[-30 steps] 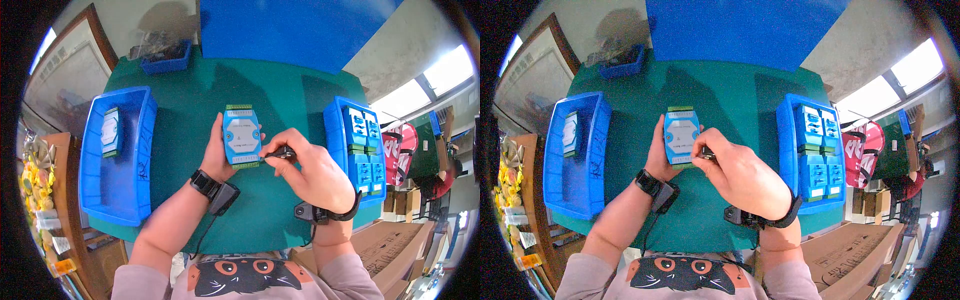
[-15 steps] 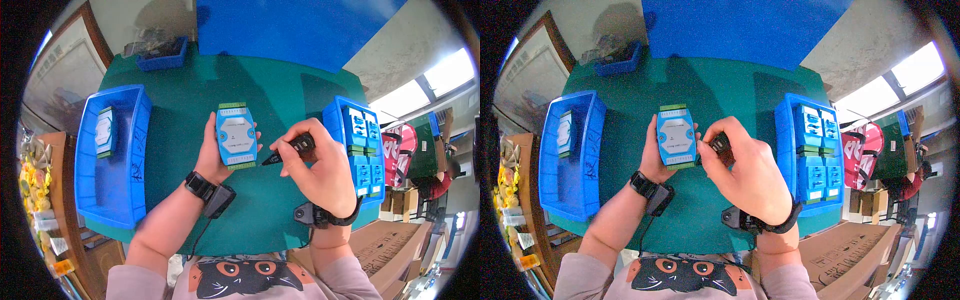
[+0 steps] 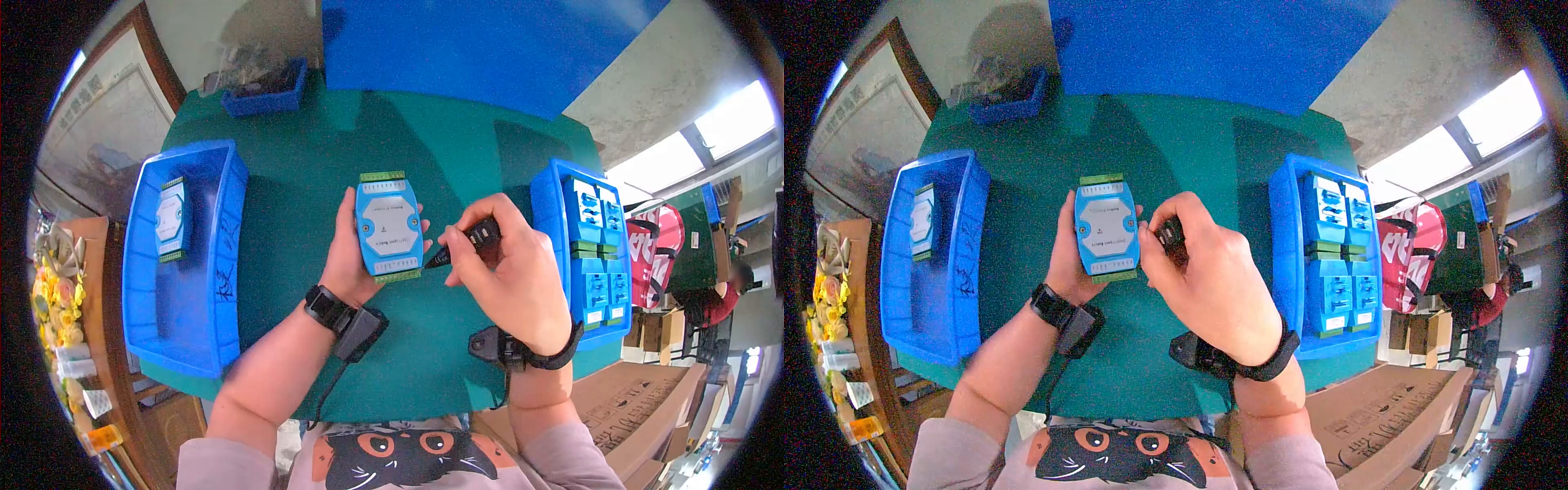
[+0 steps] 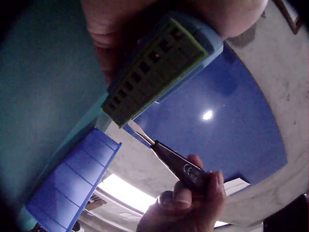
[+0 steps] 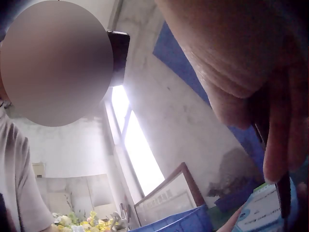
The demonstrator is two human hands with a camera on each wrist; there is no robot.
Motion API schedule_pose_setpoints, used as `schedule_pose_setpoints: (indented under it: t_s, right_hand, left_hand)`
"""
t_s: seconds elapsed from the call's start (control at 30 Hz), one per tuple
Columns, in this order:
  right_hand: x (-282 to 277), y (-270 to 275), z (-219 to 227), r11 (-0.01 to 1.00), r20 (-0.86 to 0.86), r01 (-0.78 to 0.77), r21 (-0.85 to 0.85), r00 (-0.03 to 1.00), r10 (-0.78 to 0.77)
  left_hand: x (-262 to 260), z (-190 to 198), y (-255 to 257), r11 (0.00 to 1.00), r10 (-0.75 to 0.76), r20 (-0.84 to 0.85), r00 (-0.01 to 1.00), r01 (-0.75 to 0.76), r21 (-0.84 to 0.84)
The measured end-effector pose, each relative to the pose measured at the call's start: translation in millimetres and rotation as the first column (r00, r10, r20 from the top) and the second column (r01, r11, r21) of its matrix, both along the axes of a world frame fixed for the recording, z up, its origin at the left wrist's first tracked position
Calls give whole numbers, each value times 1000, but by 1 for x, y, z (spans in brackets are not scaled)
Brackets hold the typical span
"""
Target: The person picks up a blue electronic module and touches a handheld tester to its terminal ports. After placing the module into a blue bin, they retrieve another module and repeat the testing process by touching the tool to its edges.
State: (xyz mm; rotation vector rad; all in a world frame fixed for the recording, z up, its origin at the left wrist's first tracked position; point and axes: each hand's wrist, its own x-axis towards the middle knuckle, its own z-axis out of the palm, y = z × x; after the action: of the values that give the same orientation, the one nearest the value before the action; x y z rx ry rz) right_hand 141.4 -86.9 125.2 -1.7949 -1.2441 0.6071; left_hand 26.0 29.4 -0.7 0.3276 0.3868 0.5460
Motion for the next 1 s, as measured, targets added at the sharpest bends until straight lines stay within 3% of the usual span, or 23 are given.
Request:
schedule_pose_setpoints:
  t_s: [0.17,0.37,0.87,1.0]
  right_hand:
    - [-4,-1,3,999,-17,28,-43,999,-29]
    - [-1,-3,-6,998,34,-20,53,999,18]
    - [1,-5,6,996,-34,-90,-22,995,89]
    - [1,-5,2,1000,-36,-28,6,999,28]
  left_hand:
    - [-1,1,-1,1000,1,-34,999,0,10]
    - [-1,-1,0,1000,-1,6,1000,1,9]
    - [-1,-5,-1,1000,13,10,1000,-13,10]
    - [-2,0,-2,1000,19,-9,1000,-19,-17]
